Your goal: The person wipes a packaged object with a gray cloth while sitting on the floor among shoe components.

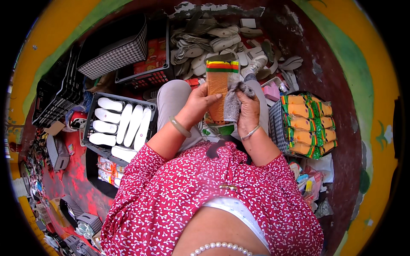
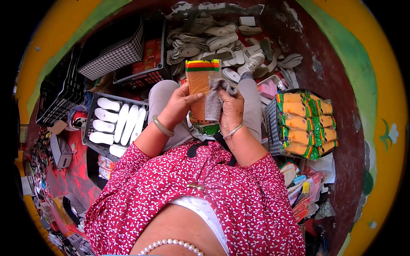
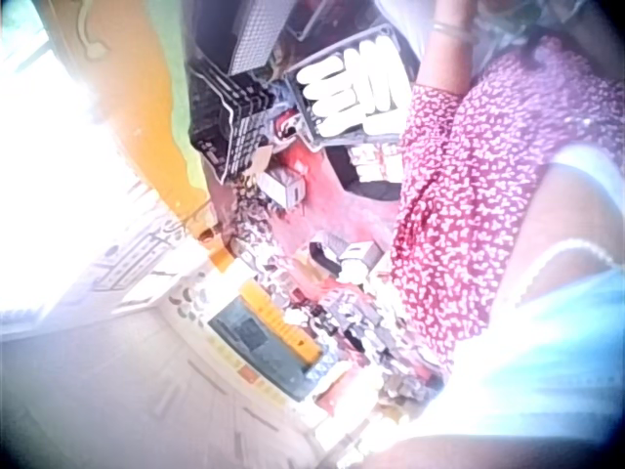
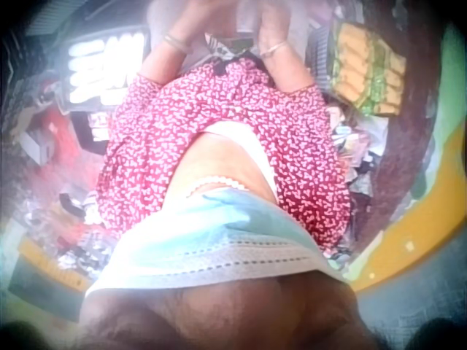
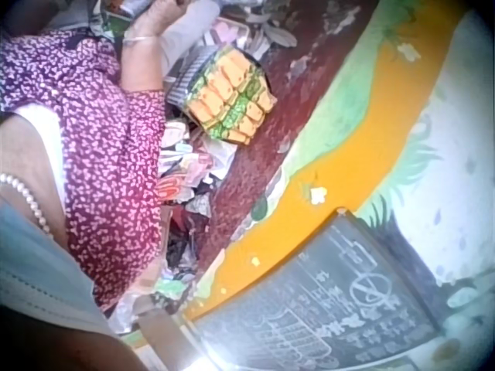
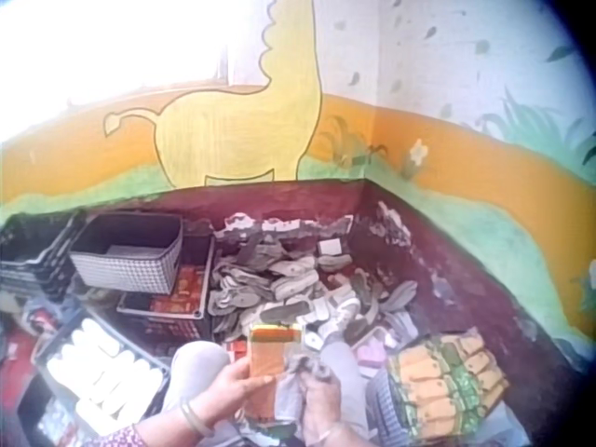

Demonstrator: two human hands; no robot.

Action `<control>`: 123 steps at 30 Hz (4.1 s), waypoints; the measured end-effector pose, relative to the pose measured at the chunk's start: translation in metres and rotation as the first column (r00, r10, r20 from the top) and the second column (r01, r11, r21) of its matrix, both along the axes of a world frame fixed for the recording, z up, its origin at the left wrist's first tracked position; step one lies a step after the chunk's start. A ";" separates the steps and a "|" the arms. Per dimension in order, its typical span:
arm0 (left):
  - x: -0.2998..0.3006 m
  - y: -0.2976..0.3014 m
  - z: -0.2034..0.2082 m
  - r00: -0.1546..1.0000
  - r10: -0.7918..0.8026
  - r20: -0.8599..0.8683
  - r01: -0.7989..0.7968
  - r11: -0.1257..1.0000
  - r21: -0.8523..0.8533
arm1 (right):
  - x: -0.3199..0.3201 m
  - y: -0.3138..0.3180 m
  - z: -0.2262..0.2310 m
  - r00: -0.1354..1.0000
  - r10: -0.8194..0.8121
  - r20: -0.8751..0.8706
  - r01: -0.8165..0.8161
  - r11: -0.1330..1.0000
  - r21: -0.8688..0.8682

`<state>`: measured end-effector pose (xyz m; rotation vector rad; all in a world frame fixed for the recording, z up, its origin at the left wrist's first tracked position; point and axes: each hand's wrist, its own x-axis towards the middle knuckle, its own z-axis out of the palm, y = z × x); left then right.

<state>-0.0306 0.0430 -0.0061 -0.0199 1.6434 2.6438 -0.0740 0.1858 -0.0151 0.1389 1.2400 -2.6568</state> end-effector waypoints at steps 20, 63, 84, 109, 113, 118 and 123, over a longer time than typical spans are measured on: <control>0.007 -0.002 0.014 0.989 0.045 -0.140 -0.134 0.664 -0.735 | -0.028 0.027 0.016 0.820 0.493 -0.289 -0.551 0.818 -0.167; -0.008 0.028 -0.017 0.963 0.210 -0.167 -0.261 0.877 -0.404 | -0.028 0.013 0.002 0.988 0.016 0.156 -0.003 0.996 -0.084; -0.010 -0.031 0.001 0.989 0.146 -0.031 -0.143 0.986 0.087 | -0.045 0.052 0.002 0.863 0.502 -0.055 -0.496 0.823 -0.278; -0.004 -0.022 -0.005 0.946 0.312 -0.090 -0.317 0.947 -0.049 | -0.058 0.047 -0.027 0.982 0.006 0.188 -0.005 1.000 -0.006; -0.002 -0.049 0.008 0.980 0.192 0.053 -0.191 0.981 -0.019 | -0.079 0.090 -0.031 0.989 0.118 0.093 -0.103 0.983 -0.152; 0.000 -0.047 -0.004 0.977 0.018 0.215 -0.022 1.000 0.019 | -0.062 0.085 0.019 0.922 0.355 -0.157 -0.372 0.923 -0.100; 0.001 -0.031 -0.009 0.954 -0.083 0.288 0.098 0.995 -0.036 | -0.040 0.054 0.059 0.692 0.560 -0.457 -0.313 0.802 0.509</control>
